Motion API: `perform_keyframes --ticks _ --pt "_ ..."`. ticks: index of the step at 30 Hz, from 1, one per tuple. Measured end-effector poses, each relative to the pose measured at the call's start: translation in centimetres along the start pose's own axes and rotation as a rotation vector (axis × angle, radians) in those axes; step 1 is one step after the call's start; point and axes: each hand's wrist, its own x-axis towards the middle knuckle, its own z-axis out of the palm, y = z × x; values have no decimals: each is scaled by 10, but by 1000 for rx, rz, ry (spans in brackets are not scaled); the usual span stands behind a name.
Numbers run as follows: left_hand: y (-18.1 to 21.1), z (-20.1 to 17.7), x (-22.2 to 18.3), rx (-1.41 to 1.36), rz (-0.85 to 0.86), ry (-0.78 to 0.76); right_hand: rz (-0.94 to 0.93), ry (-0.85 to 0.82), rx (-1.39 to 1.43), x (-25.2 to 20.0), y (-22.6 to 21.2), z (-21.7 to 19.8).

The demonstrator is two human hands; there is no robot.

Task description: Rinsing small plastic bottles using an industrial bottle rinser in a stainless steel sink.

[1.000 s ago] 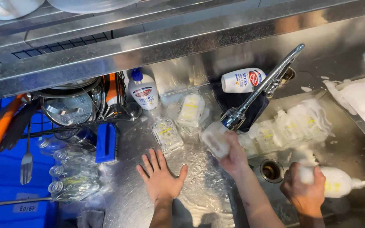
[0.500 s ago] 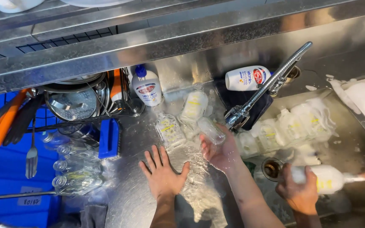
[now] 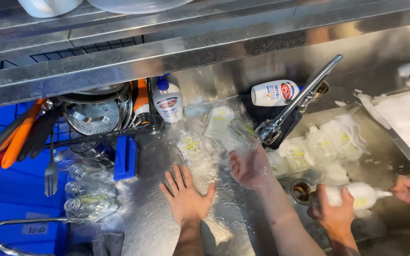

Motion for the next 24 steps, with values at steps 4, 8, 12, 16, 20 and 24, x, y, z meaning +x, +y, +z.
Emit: perform_keyframes --ticks 4,8,12,16,20,24 --pt "3 -32 16 -155 -83 -543 7 22 86 6 0 -12" --pt "4 -43 22 -152 -84 -612 -344 130 134 -36 15 27" --pt "5 -38 17 -140 -80 -571 -522 80 -82 13 31 -35" --pt "4 -35 14 -131 -86 -546 -718 -49 -48 44 48 -65" --pt "5 -35 16 -126 -89 -548 -861 -165 -133 69 49 -76" --pt "4 -39 18 -129 -94 -572 -883 -176 -64 73 53 -74"
